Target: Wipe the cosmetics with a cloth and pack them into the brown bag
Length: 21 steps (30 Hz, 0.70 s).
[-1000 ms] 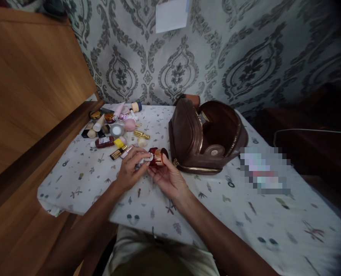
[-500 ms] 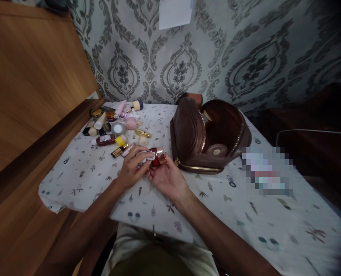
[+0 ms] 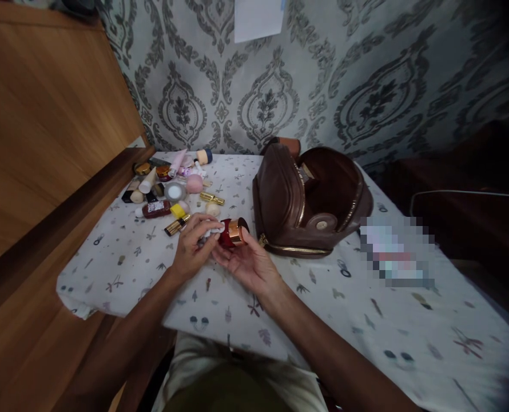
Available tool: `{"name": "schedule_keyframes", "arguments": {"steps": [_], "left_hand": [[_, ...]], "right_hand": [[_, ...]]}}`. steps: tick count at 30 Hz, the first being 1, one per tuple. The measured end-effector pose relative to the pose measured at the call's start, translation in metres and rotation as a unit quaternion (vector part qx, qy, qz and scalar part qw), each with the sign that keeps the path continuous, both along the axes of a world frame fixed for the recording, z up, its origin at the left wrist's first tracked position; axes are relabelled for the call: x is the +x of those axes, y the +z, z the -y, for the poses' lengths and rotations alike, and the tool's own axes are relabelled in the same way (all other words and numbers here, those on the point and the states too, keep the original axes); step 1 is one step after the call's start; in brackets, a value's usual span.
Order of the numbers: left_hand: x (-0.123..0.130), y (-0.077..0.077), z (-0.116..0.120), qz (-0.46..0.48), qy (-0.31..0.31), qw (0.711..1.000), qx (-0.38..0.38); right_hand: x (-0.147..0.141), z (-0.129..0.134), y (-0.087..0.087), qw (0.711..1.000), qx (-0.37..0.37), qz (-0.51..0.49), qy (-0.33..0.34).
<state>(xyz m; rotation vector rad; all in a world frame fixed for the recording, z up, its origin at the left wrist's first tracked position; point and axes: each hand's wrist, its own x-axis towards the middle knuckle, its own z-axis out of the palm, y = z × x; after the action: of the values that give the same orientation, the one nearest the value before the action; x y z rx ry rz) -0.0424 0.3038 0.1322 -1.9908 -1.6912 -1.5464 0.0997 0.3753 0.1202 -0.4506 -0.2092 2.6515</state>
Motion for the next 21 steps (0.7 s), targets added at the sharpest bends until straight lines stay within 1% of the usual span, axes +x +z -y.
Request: {"name": "schedule_keyframes", "arguments": {"steps": [4, 7, 11, 14, 16, 18, 21], "left_hand": [[0.0037, 0.0002, 0.0017, -0.048, 0.01, 0.999, 0.011], [0.0068, -0.0008, 0.0015, -0.091, 0.005, 0.996, 0.021], [0.0099, -0.0033, -0.0002, -0.141, -0.042, 0.989, 0.012], [0.0105, -0.0038, -0.0005, -0.139, -0.065, 0.988, 0.009], [0.0096, -0.0033, -0.0001, -0.121, -0.055, 0.991, 0.006], [0.008, -0.0027, 0.0003, -0.098, -0.027, 0.995, 0.004], [0.0058, -0.002, 0.0004, -0.07, 0.007, 0.997, 0.012]], "right_hand": [[-0.0013, -0.0007, -0.006, 1.0, 0.008, 0.025, -0.014], [-0.0021, -0.002, -0.0077, 0.999, 0.002, 0.038, -0.022], [-0.0019, -0.0033, -0.0051, 0.999, 0.01, 0.01, -0.036], [-0.0005, -0.004, -0.0034, 0.999, 0.013, -0.012, -0.032], [0.0005, -0.004, -0.0032, 1.0, 0.01, -0.017, -0.014], [0.0012, -0.0035, -0.0034, 1.0, 0.005, -0.013, 0.0], [0.0013, -0.0022, -0.0036, 1.0, 0.004, 0.0, -0.003]]}}
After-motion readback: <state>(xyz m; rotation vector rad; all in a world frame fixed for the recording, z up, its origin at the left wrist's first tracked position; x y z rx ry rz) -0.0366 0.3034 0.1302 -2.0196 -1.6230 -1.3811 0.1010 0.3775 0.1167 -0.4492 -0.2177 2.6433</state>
